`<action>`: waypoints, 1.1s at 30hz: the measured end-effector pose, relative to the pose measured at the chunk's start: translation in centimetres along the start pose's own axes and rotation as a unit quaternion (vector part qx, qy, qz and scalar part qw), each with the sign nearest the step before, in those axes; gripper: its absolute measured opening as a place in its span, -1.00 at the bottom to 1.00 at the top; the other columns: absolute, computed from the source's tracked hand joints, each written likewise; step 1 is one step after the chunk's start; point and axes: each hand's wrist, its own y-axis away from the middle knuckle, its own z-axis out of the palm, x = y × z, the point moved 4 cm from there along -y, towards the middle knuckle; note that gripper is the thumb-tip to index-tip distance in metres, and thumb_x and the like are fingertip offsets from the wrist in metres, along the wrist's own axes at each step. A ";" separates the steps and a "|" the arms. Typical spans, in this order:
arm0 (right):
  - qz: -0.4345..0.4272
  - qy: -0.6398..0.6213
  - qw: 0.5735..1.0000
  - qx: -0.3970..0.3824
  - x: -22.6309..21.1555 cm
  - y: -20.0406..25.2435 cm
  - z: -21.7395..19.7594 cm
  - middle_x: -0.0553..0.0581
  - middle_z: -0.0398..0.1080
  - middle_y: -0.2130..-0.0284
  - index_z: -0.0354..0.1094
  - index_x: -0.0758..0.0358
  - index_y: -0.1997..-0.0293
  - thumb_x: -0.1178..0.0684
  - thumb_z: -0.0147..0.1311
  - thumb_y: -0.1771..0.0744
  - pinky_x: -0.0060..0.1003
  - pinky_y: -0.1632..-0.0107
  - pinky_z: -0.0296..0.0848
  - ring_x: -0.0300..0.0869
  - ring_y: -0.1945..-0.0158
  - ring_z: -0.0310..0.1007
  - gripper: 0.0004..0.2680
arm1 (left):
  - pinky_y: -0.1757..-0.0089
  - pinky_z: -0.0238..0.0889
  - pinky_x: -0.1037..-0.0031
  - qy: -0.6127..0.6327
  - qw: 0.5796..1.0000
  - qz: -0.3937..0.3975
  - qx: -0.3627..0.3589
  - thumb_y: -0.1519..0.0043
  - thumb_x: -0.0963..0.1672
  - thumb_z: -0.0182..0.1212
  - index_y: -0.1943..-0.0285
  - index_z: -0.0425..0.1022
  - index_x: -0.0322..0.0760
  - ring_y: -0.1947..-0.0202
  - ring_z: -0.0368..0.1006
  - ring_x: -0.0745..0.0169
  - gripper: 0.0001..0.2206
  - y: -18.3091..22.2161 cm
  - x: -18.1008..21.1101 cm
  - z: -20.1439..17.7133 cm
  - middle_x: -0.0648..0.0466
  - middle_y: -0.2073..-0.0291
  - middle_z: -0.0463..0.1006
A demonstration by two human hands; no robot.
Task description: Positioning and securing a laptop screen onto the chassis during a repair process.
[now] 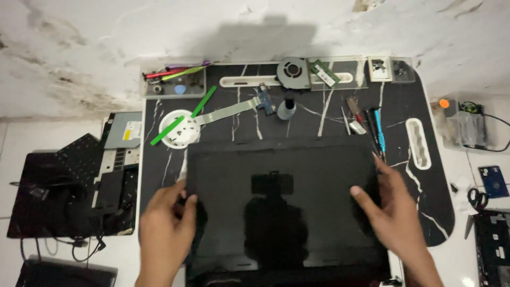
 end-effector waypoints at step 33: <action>-0.106 0.320 0.941 -0.040 -3.1 -4.3 0.0 0.31 0.06 -0.41 0.06 0.35 -0.44 -0.19 0.09 -0.30 0.05 -0.21 0.26 0.16 -0.40 0.09 -0.41 | 0.29 0.38 0.33 0.018 1.000 -0.007 0.007 -0.27 -0.11 0.18 -0.32 0.55 -0.15 0.48 0.46 0.17 -0.60 -2.1 1.7 1.1 0.09 0.22 0.53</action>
